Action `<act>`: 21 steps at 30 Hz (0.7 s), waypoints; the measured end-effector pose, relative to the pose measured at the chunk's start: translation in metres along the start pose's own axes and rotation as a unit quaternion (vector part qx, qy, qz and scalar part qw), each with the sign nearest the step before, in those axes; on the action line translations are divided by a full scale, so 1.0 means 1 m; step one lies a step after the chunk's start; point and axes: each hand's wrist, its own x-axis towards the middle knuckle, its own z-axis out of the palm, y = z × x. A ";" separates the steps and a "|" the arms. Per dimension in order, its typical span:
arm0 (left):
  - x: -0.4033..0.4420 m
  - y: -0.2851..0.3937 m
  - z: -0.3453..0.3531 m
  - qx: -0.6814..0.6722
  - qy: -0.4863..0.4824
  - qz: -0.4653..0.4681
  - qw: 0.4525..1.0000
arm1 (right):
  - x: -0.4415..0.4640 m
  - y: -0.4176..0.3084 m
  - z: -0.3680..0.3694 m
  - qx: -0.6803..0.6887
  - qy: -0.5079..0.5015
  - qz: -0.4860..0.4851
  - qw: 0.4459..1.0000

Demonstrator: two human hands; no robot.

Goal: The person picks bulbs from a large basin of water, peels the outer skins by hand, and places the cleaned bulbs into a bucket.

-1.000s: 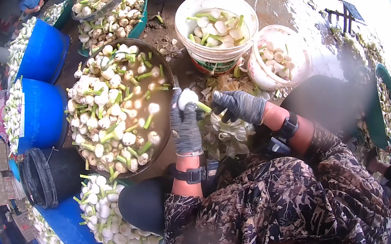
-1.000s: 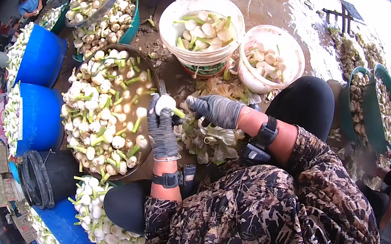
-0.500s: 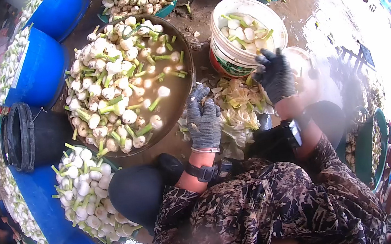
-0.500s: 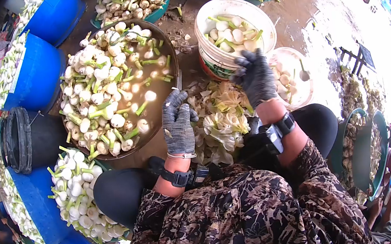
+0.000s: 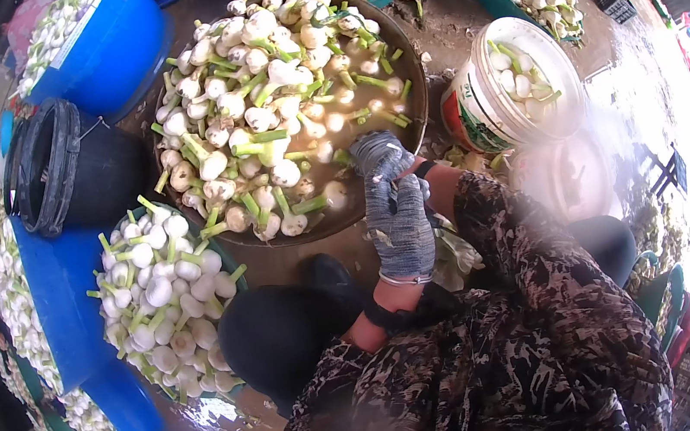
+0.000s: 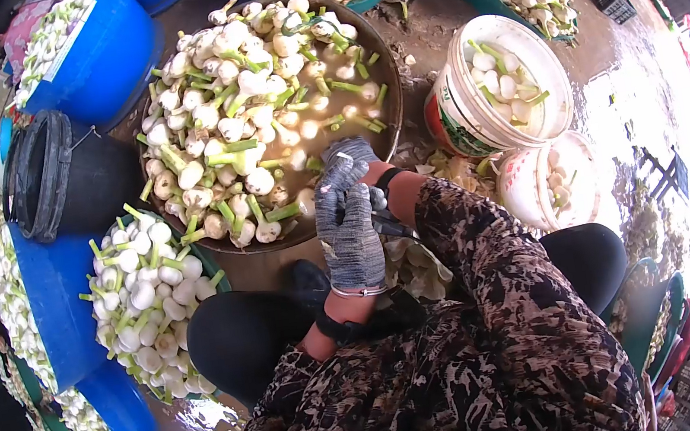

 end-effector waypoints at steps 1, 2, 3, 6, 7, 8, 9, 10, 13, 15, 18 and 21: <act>0.005 -0.015 -0.007 0.090 0.017 0.058 0.994 | -0.007 -0.002 -0.014 0.021 0.018 0.035 0.999; 0.006 -0.014 -0.004 0.086 0.016 0.057 0.995 | -0.011 0.005 -0.016 0.088 0.066 0.084 0.990; 0.006 -0.014 -0.002 0.104 0.061 0.083 0.989 | -0.022 0.014 -0.016 0.169 0.104 0.122 0.972; 0.011 -0.031 -0.002 0.064 0.152 -0.003 0.986 | -0.068 0.057 -0.022 0.159 0.215 -0.014 0.963; 0.012 -0.034 0.000 0.060 0.144 -0.044 0.987 | -0.090 0.049 -0.036 0.381 0.193 0.087 0.900; 0.012 -0.028 0.005 0.058 0.135 -0.086 0.985 | -0.107 0.052 -0.035 0.354 0.198 0.071 0.911; 0.008 -0.022 0.011 0.055 0.084 -0.123 0.987 | -0.123 0.054 -0.035 0.327 0.203 0.055 0.921; 0.008 -0.030 0.010 0.059 0.071 -0.128 0.988 | -0.140 0.055 -0.035 0.299 0.209 0.039 0.930; 0.006 -0.053 0.018 -0.149 -0.151 -0.177 0.961 | -0.187 0.034 -0.064 0.176 0.198 0.022 0.964; 0.004 -0.058 0.022 -0.143 -0.174 -0.184 0.957 | -0.195 0.048 -0.051 0.251 0.170 0.120 0.945; 0.000 -0.063 0.029 -0.112 -0.165 -0.166 0.966 | -0.233 0.033 -0.067 0.365 0.318 0.230 0.844; -0.001 -0.062 0.030 0.013 -0.133 -0.136 0.982 | -0.259 0.025 -0.076 0.313 0.428 0.128 0.838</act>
